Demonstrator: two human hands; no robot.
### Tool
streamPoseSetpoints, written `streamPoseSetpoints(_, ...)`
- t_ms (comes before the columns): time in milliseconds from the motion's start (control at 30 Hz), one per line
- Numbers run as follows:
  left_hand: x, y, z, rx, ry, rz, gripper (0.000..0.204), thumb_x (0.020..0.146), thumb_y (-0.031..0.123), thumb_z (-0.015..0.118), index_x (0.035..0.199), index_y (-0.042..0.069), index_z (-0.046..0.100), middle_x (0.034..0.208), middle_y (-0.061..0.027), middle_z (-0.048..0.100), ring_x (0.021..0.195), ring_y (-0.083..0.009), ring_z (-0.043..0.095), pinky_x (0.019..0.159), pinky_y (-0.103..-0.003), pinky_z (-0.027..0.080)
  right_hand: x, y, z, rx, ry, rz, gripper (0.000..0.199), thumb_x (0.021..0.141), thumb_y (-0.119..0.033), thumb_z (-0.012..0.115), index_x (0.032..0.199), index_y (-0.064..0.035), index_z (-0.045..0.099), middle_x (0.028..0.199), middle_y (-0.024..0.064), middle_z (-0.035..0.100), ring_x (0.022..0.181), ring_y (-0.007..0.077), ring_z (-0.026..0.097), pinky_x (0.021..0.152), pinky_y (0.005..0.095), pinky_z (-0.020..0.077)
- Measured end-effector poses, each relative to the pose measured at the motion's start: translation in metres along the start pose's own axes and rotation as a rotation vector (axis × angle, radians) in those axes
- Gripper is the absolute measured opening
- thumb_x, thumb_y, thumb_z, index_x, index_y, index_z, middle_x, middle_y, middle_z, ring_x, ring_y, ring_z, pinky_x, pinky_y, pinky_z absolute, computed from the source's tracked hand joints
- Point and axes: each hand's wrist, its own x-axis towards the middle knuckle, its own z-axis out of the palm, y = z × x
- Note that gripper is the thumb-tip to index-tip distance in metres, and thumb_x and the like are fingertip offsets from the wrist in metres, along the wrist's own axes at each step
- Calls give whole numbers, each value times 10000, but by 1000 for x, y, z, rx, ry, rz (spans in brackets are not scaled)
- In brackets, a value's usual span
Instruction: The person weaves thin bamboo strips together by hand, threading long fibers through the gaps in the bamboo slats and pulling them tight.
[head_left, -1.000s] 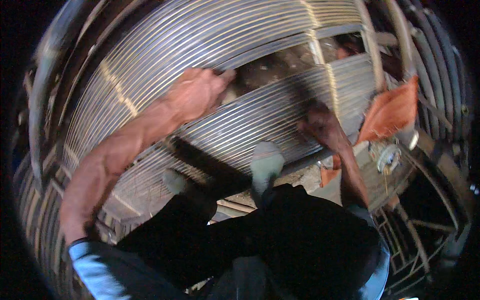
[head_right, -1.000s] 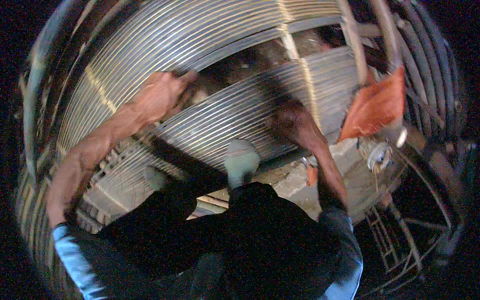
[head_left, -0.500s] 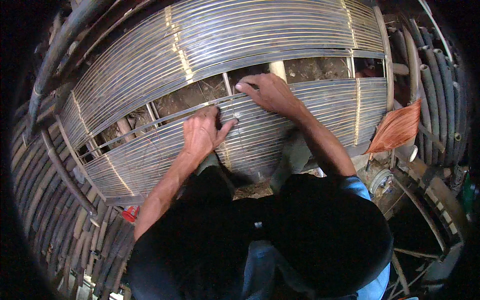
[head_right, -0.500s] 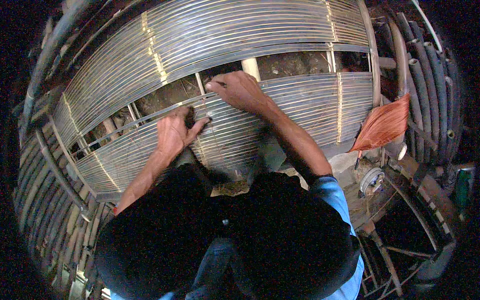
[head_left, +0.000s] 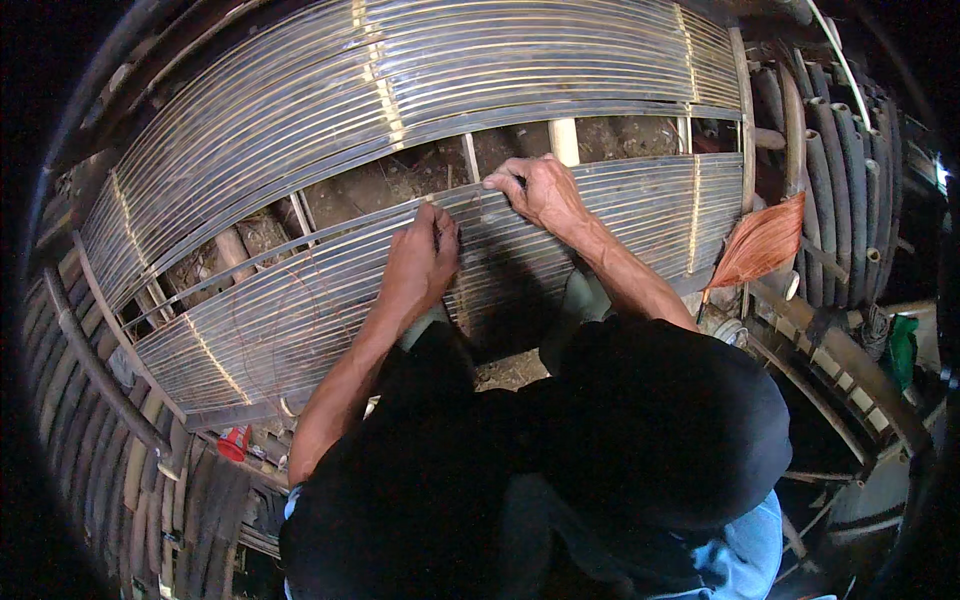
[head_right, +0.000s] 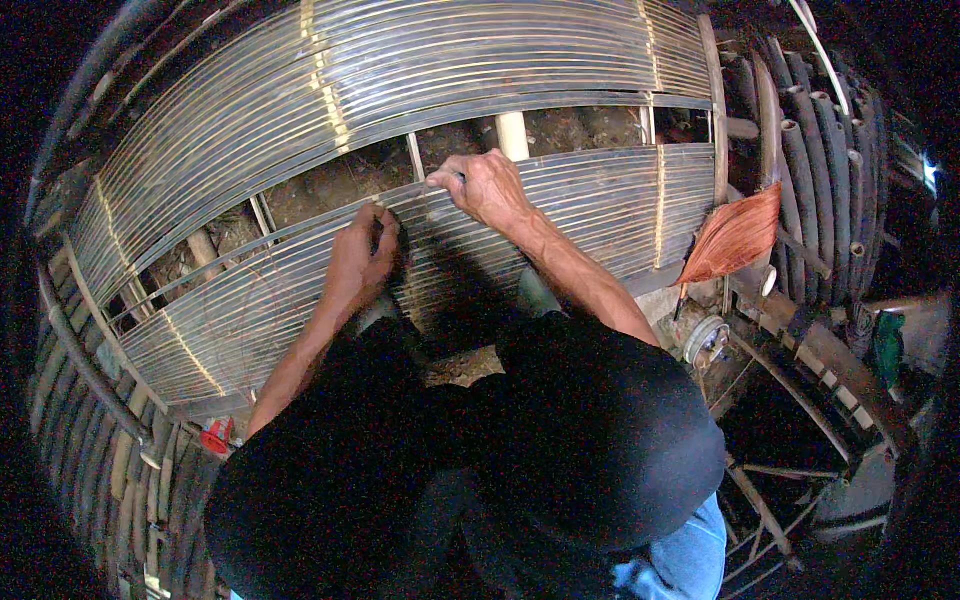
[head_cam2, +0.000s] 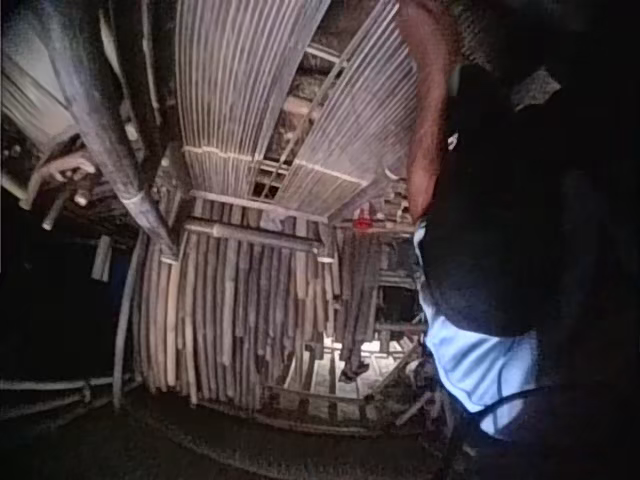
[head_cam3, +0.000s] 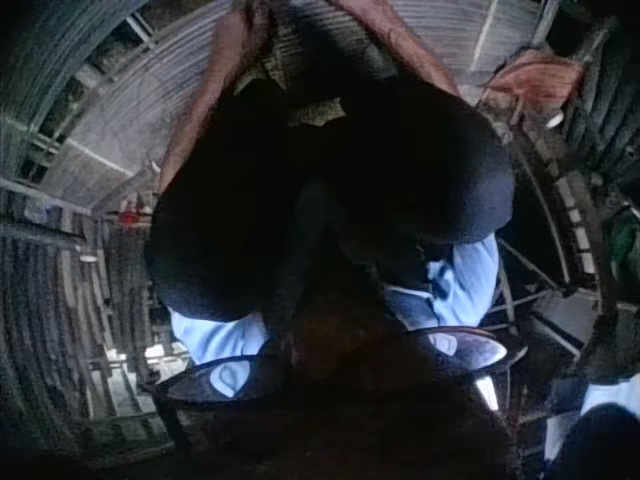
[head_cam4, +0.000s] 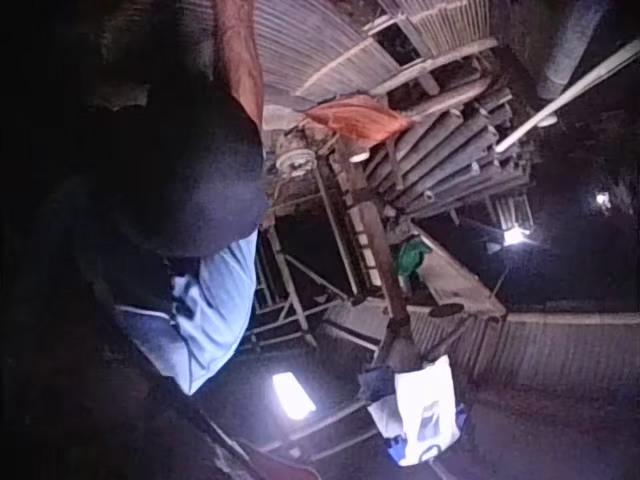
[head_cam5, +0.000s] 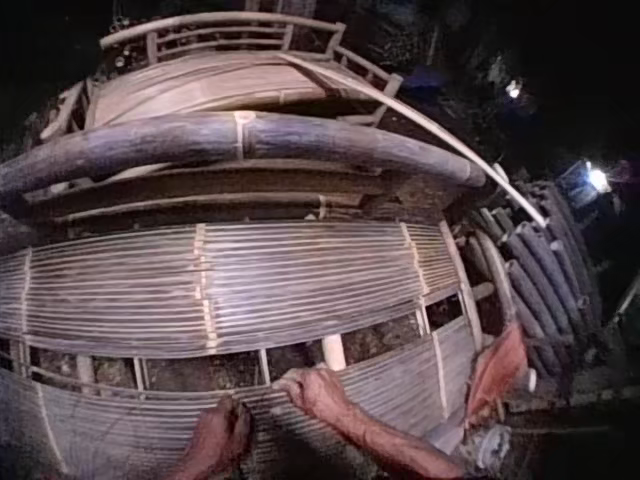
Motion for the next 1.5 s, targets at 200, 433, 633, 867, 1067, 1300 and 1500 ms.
streamPoseSetpoints(200,-26,-49,-99,-298,-234,-48,274,1005,255,646,934,10,745,828,-49,716,774,-147,617,732,-299,495,-6,13,3,-47,44,29,273,959,-362,660,915,-125,789,828,158,733,800,405,685,769,456,539)
streamPoseSetpoints(433,-88,-85,-231,-535,145,-284,221,988,248,668,894,52,708,719,2,620,542,-90,475,522,-246,366,-3,1,-17,-42,-114,197,336,971,-373,682,932,-48,761,736,195,671,671,351,631,676,433,509)
streamPoseSetpoints(633,-146,-108,-334,-1386,741,174,314,1071,106,478,1217,-164,545,1179,-226,606,901,-203,508,840,-392,437,25,20,-19,286,-291,191,413,968,-419,660,1043,-26,761,866,138,753,800,204,692,782,362,545)
streamPoseSetpoints(867,-18,1,-180,-96,290,-118,261,966,128,626,1186,127,765,984,-26,747,745,-115,599,707,-249,482,42,33,-22,93,-405,184,467,957,-314,607,1388,-135,621,1120,220,736,1056,361,711,932,442,553)
streamPoseSetpoints(1067,64,24,2,447,281,154,238,691,22,748,924,55,782,842,-242,717,807,-431,714,720,-513,568,54,20,-3,-57,-478,202,482,952,-328,548,1420,-224,600,1227,192,700,1195,426,619,1056,501,476)
streamPoseSetpoints(1300,95,32,39,296,251,102,164,806,188,754,904,60,781,827,-232,723,799,-433,705,743,-515,563,43,47,0,140,-300,124,337,886,-372,579,976,-108,769,1040,194,736,1030,439,672,936,509,534)
streamPoseSetpoints(1500,83,39,-35,-642,-212,-247,339,946,1,520,1251,-6,668,918,-111,740,520,-84,525,425,-274,417,24,50,-28,728,-145,-12,178,957,-166,637,948,-22,739,902,92,739,836,194,692,783,334,543)
